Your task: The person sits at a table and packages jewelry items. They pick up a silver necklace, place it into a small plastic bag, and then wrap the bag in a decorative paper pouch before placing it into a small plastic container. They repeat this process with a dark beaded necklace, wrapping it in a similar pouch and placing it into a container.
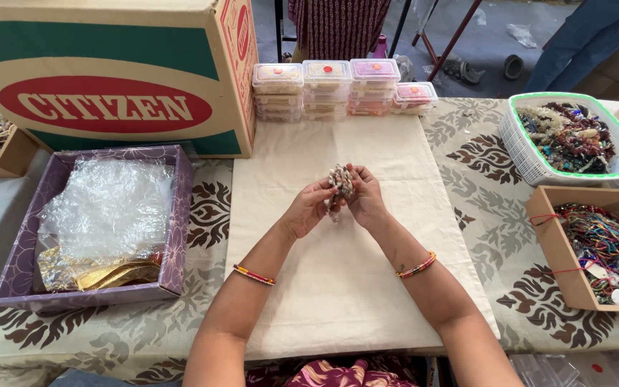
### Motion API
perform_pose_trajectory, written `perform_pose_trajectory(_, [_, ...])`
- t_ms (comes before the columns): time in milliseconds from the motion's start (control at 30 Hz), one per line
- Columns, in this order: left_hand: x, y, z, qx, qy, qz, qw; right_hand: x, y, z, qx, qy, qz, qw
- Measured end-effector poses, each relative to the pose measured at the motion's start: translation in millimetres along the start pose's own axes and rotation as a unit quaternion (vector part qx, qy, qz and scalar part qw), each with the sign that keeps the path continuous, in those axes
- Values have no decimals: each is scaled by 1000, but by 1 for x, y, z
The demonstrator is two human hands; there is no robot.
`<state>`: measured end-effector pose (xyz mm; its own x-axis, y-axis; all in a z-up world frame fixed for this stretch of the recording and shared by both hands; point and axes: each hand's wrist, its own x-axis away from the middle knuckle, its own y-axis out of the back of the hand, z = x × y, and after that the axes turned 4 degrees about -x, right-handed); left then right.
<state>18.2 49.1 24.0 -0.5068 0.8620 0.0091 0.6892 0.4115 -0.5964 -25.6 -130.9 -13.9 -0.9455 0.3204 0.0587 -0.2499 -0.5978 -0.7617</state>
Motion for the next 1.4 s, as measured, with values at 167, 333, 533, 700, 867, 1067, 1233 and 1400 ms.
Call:
perform_pose_trajectory(167, [2,-7,-7,-51,-72,-25,996,8,-8,-1,30,-45,22,998])
perform_pose_trajectory(333, [-5,7,6,-129,-83,-48,987,13,-18,11,32,-70,17,997])
perform_pose_trajectory(533, [5,-17,-19,-165,-145,-77,973,18,-20,19,20,-101,79,992])
perform_pose_trajectory(700, [1,-2,-13,-406,-198,-189,872,21,-28,3,158,-41,96,982])
perform_pose_trajectory(867, [-2,2,0,-705,-236,-280,607,30,-41,5,411,121,112,897])
perform_pose_trajectory(1067, [11,-16,-20,-722,-164,-293,605,38,-49,19,576,289,205,737])
perform_pose_trajectory(1233, [7,7,-23,-437,-33,-214,873,34,-46,32,579,382,204,691])
perform_pose_trajectory(1400, [-4,44,3,-218,36,7,975,31,-36,34,250,-95,300,916])
